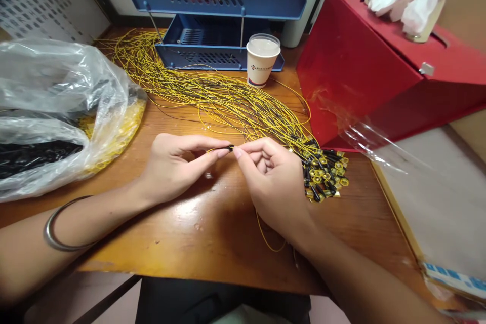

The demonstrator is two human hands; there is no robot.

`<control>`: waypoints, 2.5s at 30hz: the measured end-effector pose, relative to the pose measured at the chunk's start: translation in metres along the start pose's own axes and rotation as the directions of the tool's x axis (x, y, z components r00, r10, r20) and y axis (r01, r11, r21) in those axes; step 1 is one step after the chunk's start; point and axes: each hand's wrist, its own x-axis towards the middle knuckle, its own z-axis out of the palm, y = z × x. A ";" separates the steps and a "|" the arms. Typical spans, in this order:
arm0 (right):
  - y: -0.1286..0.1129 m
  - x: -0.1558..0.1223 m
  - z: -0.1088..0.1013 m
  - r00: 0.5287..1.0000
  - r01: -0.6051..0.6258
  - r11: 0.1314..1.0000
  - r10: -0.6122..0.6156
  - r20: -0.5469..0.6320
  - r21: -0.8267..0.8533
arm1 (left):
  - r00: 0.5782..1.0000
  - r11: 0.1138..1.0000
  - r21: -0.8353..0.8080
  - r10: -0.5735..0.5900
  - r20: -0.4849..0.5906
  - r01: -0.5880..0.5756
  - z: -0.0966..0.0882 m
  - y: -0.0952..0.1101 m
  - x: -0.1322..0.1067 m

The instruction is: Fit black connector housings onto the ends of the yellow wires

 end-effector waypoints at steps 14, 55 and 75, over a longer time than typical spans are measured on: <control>-0.001 0.000 0.002 0.998 0.016 1.000 -0.017 -0.059 -0.009 | 0.998 1.000 0.012 -0.005 0.057 0.004 -0.001 0.001 -0.002; -0.001 0.001 0.001 0.997 0.037 0.999 -0.037 -0.060 -0.001 | 0.972 0.970 -0.049 0.237 0.008 -0.236 0.000 -0.004 0.000; 0.002 -0.001 0.000 0.997 -0.009 0.998 0.005 0.072 0.057 | 0.999 0.999 -0.026 0.048 0.007 -0.048 0.001 -0.004 0.000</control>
